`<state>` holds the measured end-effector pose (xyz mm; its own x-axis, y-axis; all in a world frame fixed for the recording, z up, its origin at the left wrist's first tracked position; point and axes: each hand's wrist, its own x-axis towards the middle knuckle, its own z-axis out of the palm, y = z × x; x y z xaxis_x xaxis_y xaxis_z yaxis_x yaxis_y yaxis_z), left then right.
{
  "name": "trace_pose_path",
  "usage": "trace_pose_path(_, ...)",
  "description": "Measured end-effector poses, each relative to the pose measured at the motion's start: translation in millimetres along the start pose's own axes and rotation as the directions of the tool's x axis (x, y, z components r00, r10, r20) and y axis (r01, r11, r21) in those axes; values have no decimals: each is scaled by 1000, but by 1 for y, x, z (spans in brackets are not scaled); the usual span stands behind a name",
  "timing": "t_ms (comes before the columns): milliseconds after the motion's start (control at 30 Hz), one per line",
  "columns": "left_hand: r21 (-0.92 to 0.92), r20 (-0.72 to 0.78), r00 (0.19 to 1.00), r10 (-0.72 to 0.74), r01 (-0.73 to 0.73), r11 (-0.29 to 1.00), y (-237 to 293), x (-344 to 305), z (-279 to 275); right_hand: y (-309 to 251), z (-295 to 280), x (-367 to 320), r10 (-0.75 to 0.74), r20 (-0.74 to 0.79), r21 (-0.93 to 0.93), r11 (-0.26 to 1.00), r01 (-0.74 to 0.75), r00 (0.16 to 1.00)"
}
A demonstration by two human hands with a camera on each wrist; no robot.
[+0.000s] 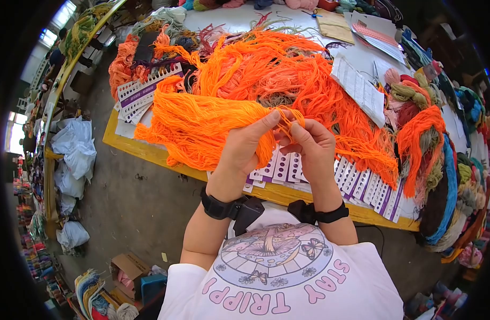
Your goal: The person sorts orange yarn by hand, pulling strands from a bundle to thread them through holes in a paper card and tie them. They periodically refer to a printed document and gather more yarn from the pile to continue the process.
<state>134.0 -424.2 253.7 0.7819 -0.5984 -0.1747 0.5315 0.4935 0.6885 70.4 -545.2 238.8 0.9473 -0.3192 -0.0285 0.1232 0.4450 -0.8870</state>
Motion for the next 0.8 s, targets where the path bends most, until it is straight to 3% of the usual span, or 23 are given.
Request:
trace_pose_path(267, -70, -34, 998, -51, 48, 996, -1, 2, 2, -2, 4, 0, 33, -36, 71, 997, -31, 999)
trace_pose_path(400, -40, 70, 993, -91, 94, 995, 2, 3, -5, 1, 3, 1, 40, 27, -195, 980, -34, 999)
trace_pose_path(500, -19, 61, 993, -101, 103, 995, 3, 3, -8, -2, -4, 3, 61, 62, -481, 876, -24, 996)
trace_pose_path(567, 227, 58, 996, -74, 59, 972, 15, 1, -21, -8, -17, 8, 23, 85, -669, 742, 40, 996)
trace_pose_path(600, 346, 58, 996, -61, 37, 938, 25, -1, -32, -14, -41, 15, -132, 142, -796, 574, 193, 981)
trace_pose_path(633, 247, 76, 996, -42, 22, 969, 45, -8, -42, -26, -74, 20, -268, 227, -878, 359, 316, 936)
trace_pose_path(667, 92, 115, 990, 86, -97, 991, 65, -18, -61, -58, -95, 19, -297, 87, -894, 398, 206, 951)
trace_pose_path(700, -71, 136, 966, 221, -213, 975, 85, -27, -78, -86, -138, 20, -483, 310, -950, -175, 257, 819)
trace_pose_path(733, -129, 195, 923, 333, -312, 941, 105, -37, -90, -114, -160, 15, -587, 147, -988, -128, 88, 796)
trace_pose_path(767, -192, 239, 866, 439, -401, 896, 117, -46, -96, -125, -145, 11, -587, 46, -986, 102, 130, 808)
trace_pose_path(800, -148, 267, 868, 418, -392, 908, 117, -47, -101, -132, -121, 7, -565, -55, -930, 329, 163, 823)
